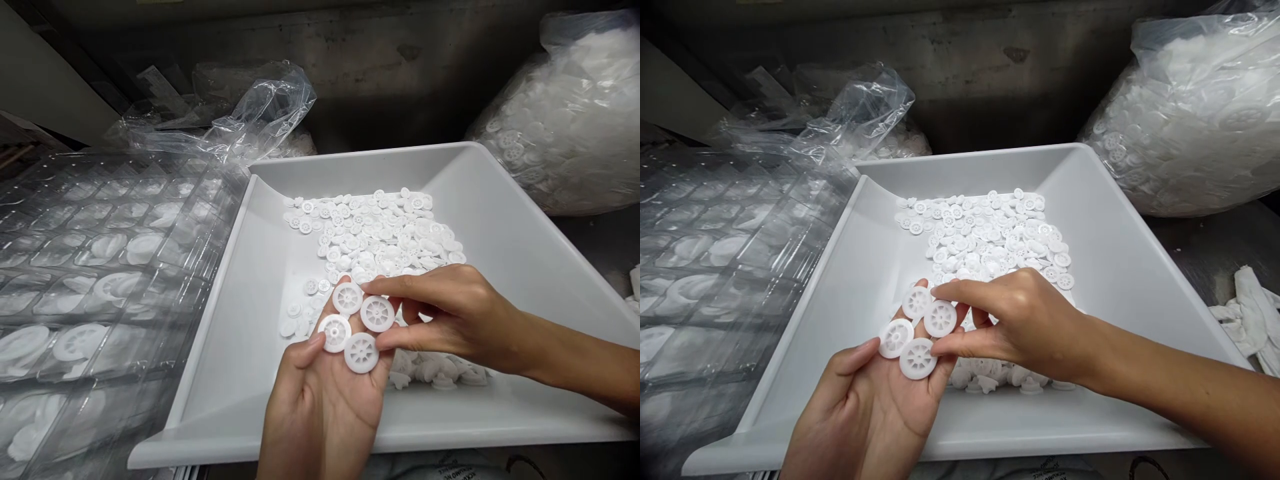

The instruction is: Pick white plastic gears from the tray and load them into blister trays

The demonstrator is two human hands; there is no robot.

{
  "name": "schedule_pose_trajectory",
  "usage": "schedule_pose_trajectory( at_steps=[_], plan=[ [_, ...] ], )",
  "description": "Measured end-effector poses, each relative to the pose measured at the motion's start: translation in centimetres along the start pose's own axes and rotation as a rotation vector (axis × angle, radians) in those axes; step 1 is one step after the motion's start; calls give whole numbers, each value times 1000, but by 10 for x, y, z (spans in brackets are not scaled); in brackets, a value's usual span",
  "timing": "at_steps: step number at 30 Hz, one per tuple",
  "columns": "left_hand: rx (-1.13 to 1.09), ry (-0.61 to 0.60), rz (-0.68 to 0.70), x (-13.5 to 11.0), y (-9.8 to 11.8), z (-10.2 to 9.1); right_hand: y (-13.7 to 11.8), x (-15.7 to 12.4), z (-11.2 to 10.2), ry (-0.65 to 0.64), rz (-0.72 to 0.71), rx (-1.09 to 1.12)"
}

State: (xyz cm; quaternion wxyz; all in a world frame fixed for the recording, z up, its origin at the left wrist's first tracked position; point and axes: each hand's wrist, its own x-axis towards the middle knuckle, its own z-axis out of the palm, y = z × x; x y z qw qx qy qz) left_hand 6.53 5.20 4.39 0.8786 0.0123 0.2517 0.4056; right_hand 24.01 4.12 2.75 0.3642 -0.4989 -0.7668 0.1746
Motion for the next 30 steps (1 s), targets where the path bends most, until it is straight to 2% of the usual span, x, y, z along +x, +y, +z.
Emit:
schedule_pose_trajectory(
  at_steps=[6,14,21,30],
  plan=[
    [0,-4,19,-1,0,2,0,-1,0,-30,21,-23],
    [-57,-52,-17,1,3,-1,-1,-1,-1,-7,-19,-71],
    [-21,-59,-19,1,2,-2,-2,-3,-2,-13,-24,-79],
    [-88,-141,-51,0,2,-5,-2,-3,-2,0,-48,-85]
  ],
)
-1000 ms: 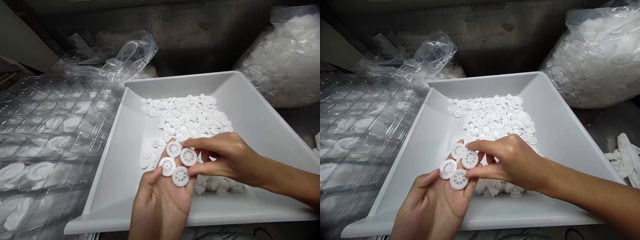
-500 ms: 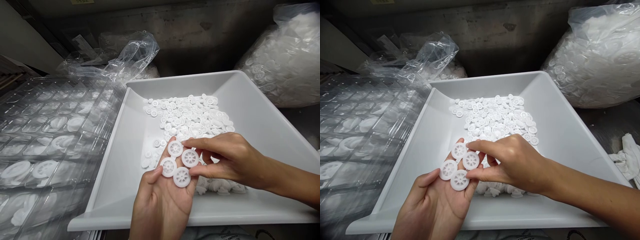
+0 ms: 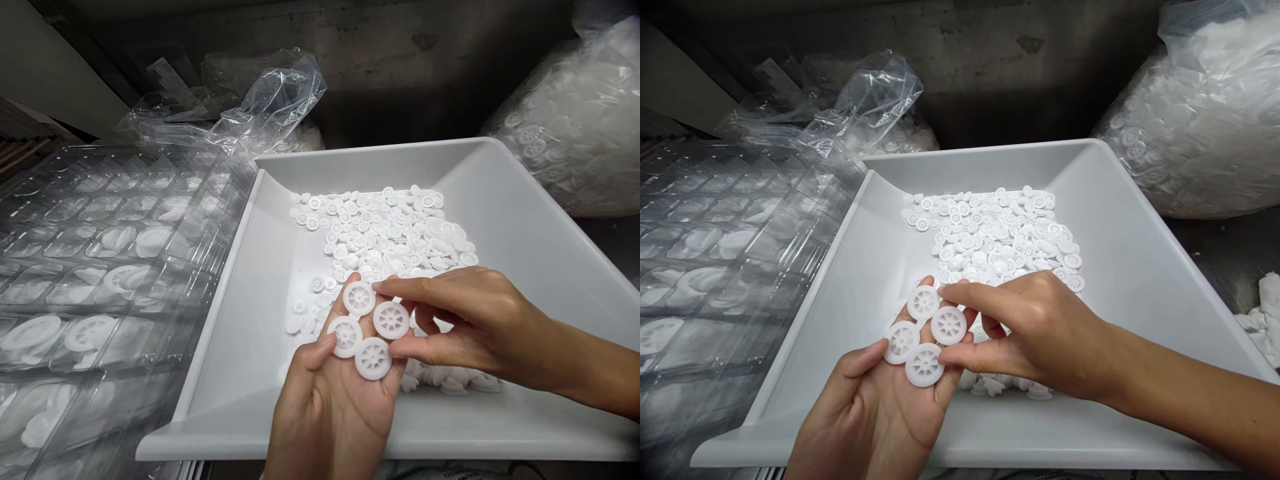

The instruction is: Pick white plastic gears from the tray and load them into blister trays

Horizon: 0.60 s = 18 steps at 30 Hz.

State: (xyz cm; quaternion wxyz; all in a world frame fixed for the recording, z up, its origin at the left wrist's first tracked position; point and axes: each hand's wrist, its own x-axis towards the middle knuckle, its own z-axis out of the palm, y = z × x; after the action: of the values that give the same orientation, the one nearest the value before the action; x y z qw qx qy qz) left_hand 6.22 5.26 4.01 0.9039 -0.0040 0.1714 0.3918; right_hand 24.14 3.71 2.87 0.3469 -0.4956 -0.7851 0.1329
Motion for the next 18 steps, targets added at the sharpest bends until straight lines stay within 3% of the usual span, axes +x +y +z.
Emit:
schedule_pose_trajectory(
  at_steps=[5,12,14,18],
  plan=[
    [-38,33,-22,4,0,1,-2,1,-2,-7,41,57],
    [-41,143,-13,10,0,1,-9,6,-13,-89,249,188],
    [-15,113,3,9,0,1,-12,8,-18,-36,283,181],
    [95,91,133,5,-3,0,-19,9,-21,196,386,176]
  ],
)
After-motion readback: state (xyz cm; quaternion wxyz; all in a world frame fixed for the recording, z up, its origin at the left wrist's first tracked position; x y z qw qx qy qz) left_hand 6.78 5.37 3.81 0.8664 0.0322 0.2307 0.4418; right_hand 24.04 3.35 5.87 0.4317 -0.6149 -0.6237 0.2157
